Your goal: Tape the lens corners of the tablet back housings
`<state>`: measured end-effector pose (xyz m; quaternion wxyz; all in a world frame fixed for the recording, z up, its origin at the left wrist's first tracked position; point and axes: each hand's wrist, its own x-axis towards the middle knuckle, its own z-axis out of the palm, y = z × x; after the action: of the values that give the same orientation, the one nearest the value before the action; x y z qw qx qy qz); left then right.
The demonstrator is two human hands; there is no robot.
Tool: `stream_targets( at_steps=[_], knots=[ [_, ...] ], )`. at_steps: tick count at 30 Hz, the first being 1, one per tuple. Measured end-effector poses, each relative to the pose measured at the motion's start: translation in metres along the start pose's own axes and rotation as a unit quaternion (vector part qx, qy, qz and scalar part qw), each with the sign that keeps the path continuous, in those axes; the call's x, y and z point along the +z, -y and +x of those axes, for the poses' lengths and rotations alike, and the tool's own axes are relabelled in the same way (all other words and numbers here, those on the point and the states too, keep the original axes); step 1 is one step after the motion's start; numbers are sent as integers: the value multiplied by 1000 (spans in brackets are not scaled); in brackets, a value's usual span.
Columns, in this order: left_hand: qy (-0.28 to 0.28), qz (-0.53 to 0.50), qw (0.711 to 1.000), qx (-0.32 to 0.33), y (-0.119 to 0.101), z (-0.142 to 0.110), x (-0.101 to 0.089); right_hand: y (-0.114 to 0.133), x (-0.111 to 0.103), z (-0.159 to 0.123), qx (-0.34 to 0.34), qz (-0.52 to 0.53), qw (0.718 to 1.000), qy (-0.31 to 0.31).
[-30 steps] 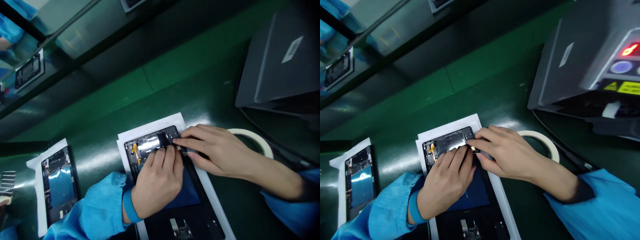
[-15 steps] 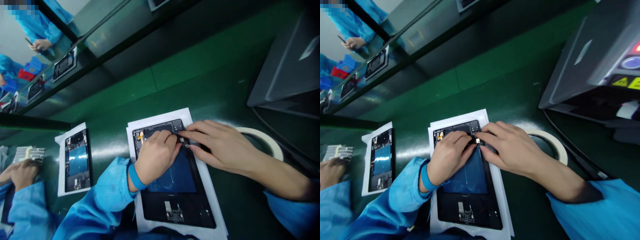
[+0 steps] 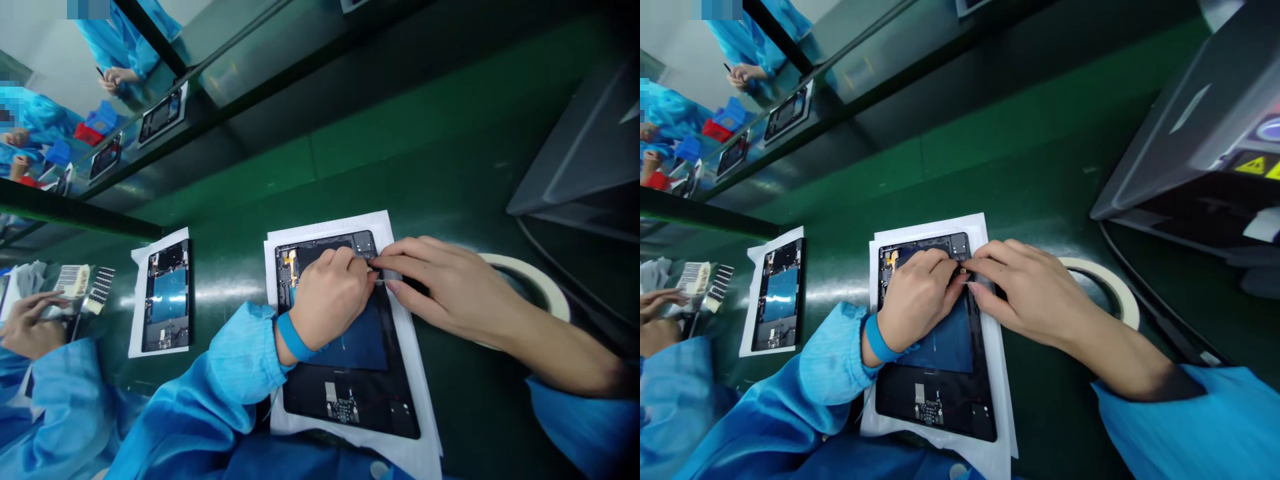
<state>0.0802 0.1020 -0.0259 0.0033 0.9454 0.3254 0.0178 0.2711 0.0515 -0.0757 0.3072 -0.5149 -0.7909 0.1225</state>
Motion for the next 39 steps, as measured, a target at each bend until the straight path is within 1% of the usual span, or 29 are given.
stream_targets(
  at_steps=[4, 7, 11, 14, 17, 21, 26, 30, 35, 39],
  knots=[
    [24, 5, 1000, -6, 2, 1, -1, 0, 0, 1, -11, 3, 1000, -4],
    [26, -4, 1000, -10, 6, -2, -2, 0, -1, 2, -28, -10, 999, -12],
    [-3, -12, 1000, -4, 9, -8, -3, 1, -3, 2, -45, -21, 999, -17],
    [-24, -14, 999, 17, 8, -9, -2, 2, -3, 3, -40, -16, 999, -16],
    [-35, -19, 999, 36, 6, -8, 0, 2, -4, 3, -30, -6, 999, -19],
    [-53, -40, 997, 42, 5, -6, 4, 2, -4, 3, -27, 2, 999, -16],
    [-58, -52, 996, 50, 7, -5, 7, 3, -3, 0, -16, 4, 1000, -12],
    [-73, -56, 994, 54, 7, -5, 8, 3, -3, 0, -31, -1, 999, -7],
    [-54, -55, 995, 58, 8, -6, 9, 2, -4, 2, -57, -9, 998, -10],
    [-87, -55, 993, 53, 8, -6, 10, 2, -3, 1, -69, -21, 997, -12]
  ],
)
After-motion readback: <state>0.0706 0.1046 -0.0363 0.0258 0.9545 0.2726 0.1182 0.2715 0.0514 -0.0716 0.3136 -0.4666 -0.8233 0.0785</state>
